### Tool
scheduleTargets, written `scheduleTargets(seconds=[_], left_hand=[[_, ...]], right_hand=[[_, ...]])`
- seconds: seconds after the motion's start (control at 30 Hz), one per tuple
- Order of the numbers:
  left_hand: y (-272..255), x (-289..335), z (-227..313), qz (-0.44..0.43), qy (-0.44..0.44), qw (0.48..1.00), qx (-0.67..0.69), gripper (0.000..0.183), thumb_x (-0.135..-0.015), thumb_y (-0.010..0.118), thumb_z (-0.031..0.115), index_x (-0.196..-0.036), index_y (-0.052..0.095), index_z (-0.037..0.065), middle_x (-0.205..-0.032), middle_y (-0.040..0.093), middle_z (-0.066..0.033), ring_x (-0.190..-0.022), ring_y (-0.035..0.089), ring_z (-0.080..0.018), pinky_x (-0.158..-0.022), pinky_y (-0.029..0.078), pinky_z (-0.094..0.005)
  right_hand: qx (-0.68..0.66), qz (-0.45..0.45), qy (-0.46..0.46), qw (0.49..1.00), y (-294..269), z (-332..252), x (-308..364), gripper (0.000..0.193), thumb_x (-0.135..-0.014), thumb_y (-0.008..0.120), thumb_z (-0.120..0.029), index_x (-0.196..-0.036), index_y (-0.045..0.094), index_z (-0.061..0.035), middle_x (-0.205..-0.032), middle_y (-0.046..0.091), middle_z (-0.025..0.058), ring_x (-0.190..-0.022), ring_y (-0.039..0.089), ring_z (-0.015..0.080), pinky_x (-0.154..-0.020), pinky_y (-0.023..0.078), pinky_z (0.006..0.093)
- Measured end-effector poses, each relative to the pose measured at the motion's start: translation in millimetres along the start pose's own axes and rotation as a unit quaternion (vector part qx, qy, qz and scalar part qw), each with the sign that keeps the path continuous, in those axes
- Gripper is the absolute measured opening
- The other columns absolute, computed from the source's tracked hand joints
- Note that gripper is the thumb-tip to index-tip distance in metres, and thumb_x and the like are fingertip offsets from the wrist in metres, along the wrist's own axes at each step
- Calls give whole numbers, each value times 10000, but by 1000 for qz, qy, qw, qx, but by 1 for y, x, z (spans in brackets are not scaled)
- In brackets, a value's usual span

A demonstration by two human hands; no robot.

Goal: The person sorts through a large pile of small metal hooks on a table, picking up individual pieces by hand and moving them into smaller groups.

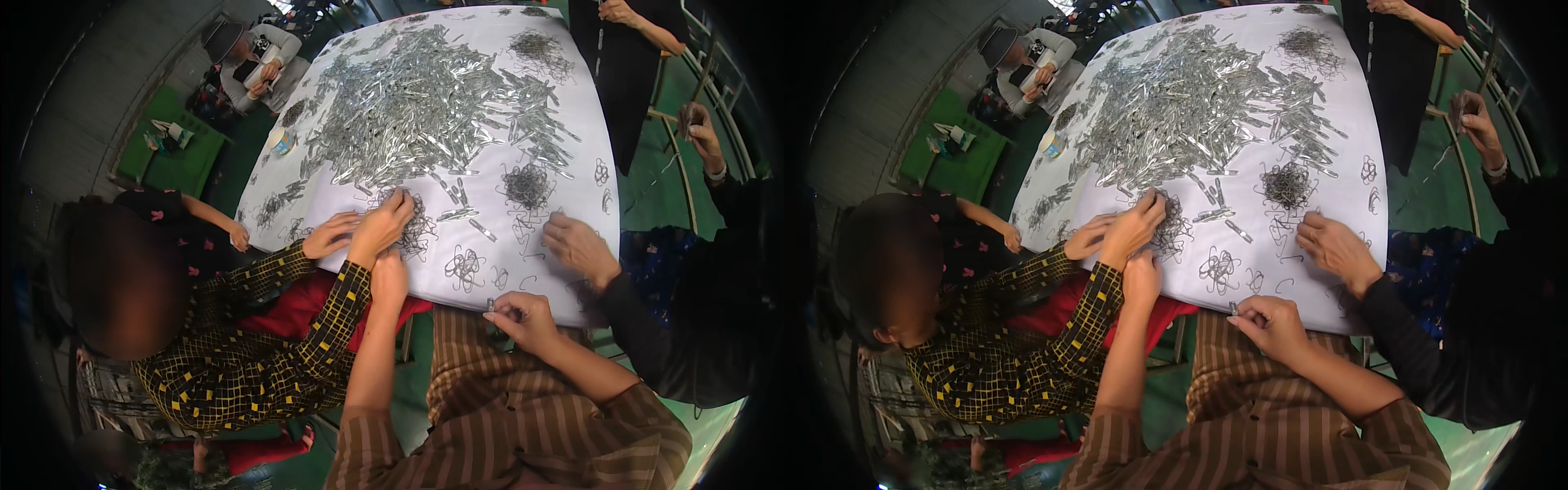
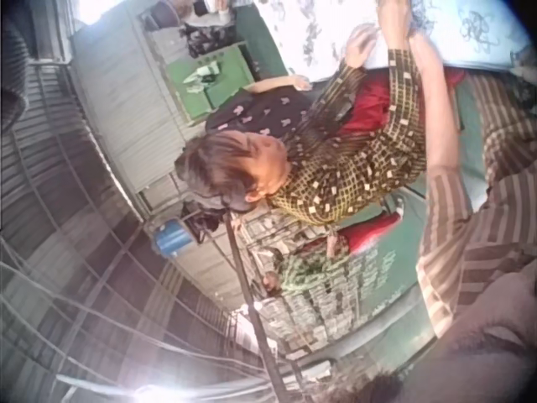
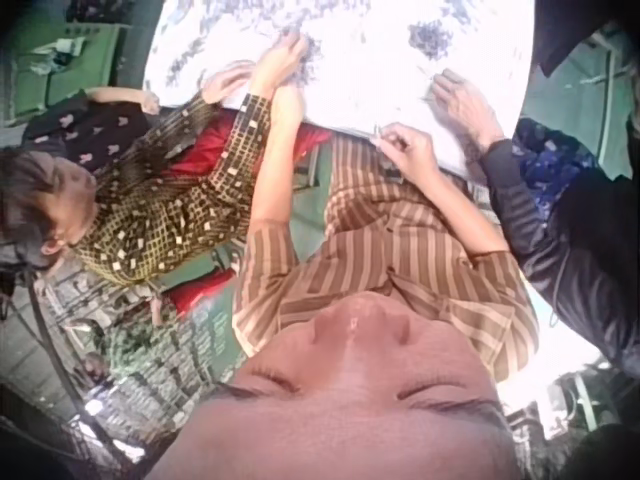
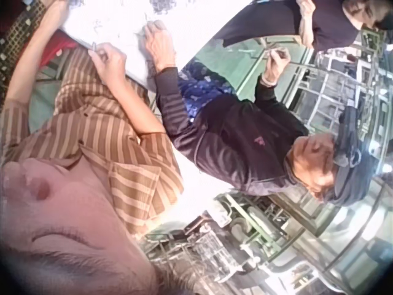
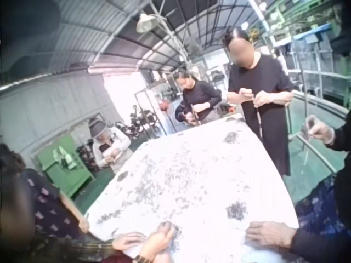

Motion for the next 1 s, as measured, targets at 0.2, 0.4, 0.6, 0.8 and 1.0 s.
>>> scheduleTargets(seconds=[0.2, 0.4, 0.6, 0.8, 1.0], left_hand=[[-32, 51, 80, -90, -81, 808, 577, 46, -822, 599, -21, -868, 604, -24, -774, 622, -29, -689, 554, -75, -626, 440, -202], [-31, 78, 107, -113, -15, 780, 616, 96, -813, 588, -83, -891, 580, -27, -881, 578, -54, -784, 534, -86, -718, 434, -210], [-24, 80, 114, -72, -28, 759, 647, 72, -830, 568, -69, -893, 568, -33, -915, 587, -77, -841, 547, -114, -761, 442, -236], [-29, 89, 122, -89, -12, 745, 661, 61, -884, 495, -27, -939, 520, -26, -944, 604, -118, -887, 565, -149, -810, 447, -276], [-32, 100, 130, -92, 48, 815, 570, 65, -884, 482, -29, -942, 507, -19, -920, 605, -122, -868, 567, -153, -803, 440, -275]], right_hand=[[-10, -9, 56, 998, 2, 17, 0, 118, -739, 713, -76, -764, 611, -21, -580, 559, 31, -482, 465, 78, -462, 388, 223], [14, -4, 30, 999, 0, 8, 0, 117, -741, 712, -82, -757, 610, -28, -581, 568, 37, -478, 476, 85, -458, 393, 227], [30, -5, 15, 999, 1, 9, 3, 129, -728, 721, -92, -766, 616, -27, -594, 581, 41, -501, 511, 97, -472, 409, 245], [8, 8, -68, 998, -11, 17, -7, 142, -758, 686, -125, -820, 633, -9, -642, 601, 90, -535, 554, 166, -503, 433, 277], [233, 72, -64, 968, -13, 60, -79, 218, -771, 643, -145, -904, 622, 27, -787, 576, 139, -711, 564, 271, -644, 451, 349]])
Point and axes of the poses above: each hand's wrist, its own x-axis away from the middle knuckle, its own y-axis out of the palm, z = x × y, the point moved 6 cm from there along -x, towards the middle knuckle
